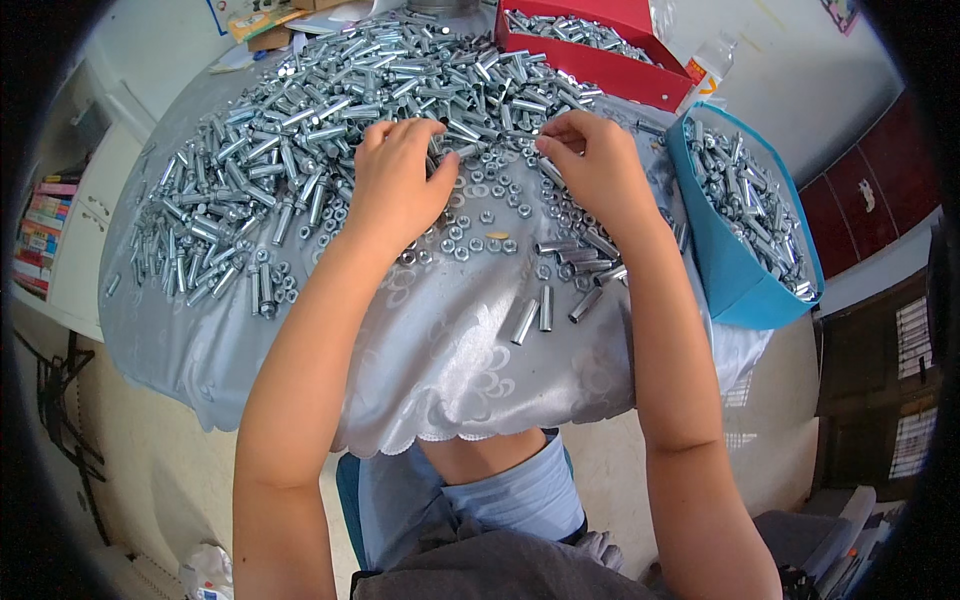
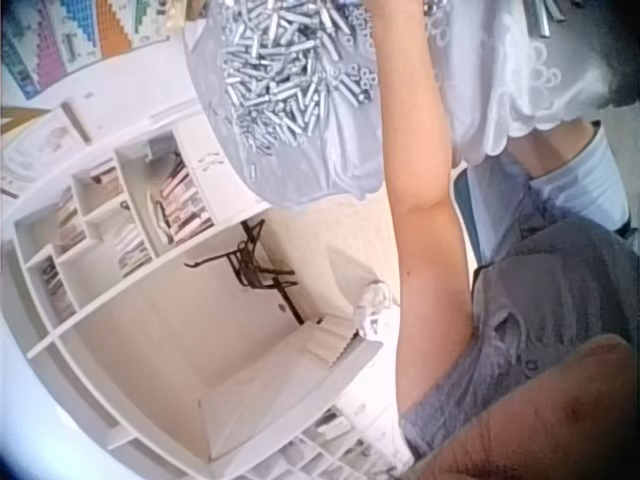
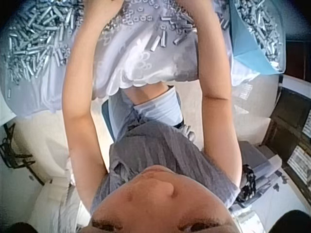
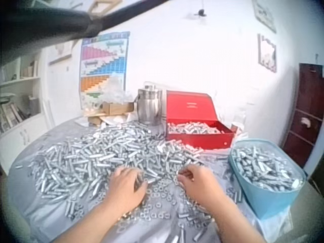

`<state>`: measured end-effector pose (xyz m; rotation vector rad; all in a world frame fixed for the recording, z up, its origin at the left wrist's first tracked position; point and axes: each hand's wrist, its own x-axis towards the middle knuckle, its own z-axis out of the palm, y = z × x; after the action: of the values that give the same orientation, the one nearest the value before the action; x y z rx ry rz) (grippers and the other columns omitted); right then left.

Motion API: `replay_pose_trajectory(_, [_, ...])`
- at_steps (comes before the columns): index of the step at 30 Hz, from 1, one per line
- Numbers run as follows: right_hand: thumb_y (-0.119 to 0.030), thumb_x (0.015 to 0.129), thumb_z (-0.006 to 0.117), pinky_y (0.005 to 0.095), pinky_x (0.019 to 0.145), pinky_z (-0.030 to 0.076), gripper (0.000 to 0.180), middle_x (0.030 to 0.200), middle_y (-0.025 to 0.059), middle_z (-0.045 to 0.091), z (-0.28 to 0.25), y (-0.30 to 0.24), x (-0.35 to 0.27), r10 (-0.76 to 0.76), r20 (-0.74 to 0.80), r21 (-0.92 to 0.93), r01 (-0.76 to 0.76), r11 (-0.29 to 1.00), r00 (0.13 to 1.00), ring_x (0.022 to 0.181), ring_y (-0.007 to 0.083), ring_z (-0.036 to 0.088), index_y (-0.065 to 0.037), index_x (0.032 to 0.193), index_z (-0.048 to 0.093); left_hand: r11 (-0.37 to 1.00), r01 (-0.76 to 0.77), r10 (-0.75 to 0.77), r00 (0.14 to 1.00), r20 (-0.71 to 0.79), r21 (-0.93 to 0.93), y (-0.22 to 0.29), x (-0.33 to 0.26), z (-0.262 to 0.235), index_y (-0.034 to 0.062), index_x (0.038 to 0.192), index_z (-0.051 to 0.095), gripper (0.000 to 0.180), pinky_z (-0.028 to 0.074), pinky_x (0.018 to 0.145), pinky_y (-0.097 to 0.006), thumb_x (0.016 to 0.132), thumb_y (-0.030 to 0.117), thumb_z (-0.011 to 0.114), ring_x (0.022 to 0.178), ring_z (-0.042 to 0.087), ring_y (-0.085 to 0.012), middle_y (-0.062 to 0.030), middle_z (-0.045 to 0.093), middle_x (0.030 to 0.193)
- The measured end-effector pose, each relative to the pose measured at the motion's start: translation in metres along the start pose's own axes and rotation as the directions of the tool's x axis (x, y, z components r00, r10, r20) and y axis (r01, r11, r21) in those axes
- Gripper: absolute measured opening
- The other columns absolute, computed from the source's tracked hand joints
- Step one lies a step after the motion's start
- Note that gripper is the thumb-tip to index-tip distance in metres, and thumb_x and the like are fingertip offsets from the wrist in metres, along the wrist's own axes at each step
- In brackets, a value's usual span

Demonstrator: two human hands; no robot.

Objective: The person sits at a table covered with a large pile of metal bolts and washers. They repeatedly pick up a bolt with one hand and a washer with the other, then thread the washer onto the bolt by hand. The assembled units are placed back onto the table among the loose parts.

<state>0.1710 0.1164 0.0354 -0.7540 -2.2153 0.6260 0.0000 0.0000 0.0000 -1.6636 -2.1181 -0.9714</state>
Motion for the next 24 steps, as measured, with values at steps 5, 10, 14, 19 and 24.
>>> replay_pose_trajectory(5, [-0.008, 0.074, 0.063, 0.0317, 0.064, 0.048, 0.015, 0.075, 0.017, 0.064, 0.007, -0.002, -0.002, -0.024, 0.0, 0.055, 0.023, 0.998, 1.0, 0.068, 0.0255, 0.063, 0.003, 0.085, 0.063, 1.0, -0.004, 0.003, 0.999, -0.037, -0.027, 0.003, 0.0, 0.0, 0.0075, 0.105, 0.057, 0.032, 0.031, 0.095, -0.04, 0.077, 0.021, 0.062, 0.108, 0.044, -0.0303, -0.011, 0.058, 0.108])
replay_pose_trajectory(10, [-0.009, 0.077, 0.063, 0.0281, 0.066, 0.048, 0.017, 0.078, 0.0122, 0.065, 0.012, -0.002, -0.003, 0.015, 0.025, 0.074, -0.017, 0.997, 1.0, 0.071, 0.0183, 0.062, 0.002, 0.089, 0.062, 1.0, -0.008, 0.007, 0.999, -0.043, -0.017, 0.0, -0.002, 0.004, 0.0074, 0.104, 0.057, 0.031, 0.033, 0.094, -0.04, 0.077, 0.021, 0.062, 0.106, 0.046, -0.0306, -0.011, 0.059, 0.106])
replay_pose_trajectory(14, [-0.007, 0.078, 0.062, 0.026, 0.068, 0.049, 0.017, 0.08, 0.0105, 0.065, 0.019, 0.003, -0.002, 0.009, 0.032, 0.068, -0.011, 0.998, 0.999, 0.072, 0.0147, 0.061, 0.002, 0.092, 0.062, 0.999, -0.039, 0.039, 0.996, -0.086, -0.004, 0.0, -0.002, 0.005, 0.0074, 0.104, 0.057, 0.031, 0.033, 0.093, -0.04, 0.077, 0.021, 0.062, 0.106, 0.046, -0.0303, -0.0107, 0.059, 0.106])
replay_pose_trajectory(19, [-0.006, 0.078, 0.062, 0.0267, 0.071, 0.049, 0.018, 0.082, 0.0112, 0.065, 0.028, 0.009, -0.001, 0.001, 0.035, 0.114, -0.005, 0.993, 0.999, 0.075, 0.0159, 0.062, 0.002, 0.094, 0.061, 1.0, -0.021, 0.02, 0.997, -0.078, -0.004, 0.001, -0.002, 0.003, 0.0075, 0.104, 0.057, 0.031, 0.032, 0.094, -0.04, 0.077, 0.022, 0.062, 0.106, 0.046, -0.0297, -0.0103, 0.059, 0.106])
replay_pose_trajectory(24, [-0.004, 0.076, 0.059, 0.0356, 0.071, 0.048, 0.015, 0.082, 0.018, 0.063, 0.038, 0.006, 0.001, -0.095, 0.045, 0.083, 0.091, 0.992, 0.994, 0.078, 0.0311, 0.062, 0.001, 0.09, 0.061, 1.0, -0.025, 0.025, 0.996, -0.084, 0.0, 0.002, -0.002, 0.003, 0.0071, 0.104, 0.057, 0.031, 0.032, 0.094, -0.039, 0.077, 0.022, 0.062, 0.107, 0.045, -0.0292, -0.01, 0.058, 0.107])
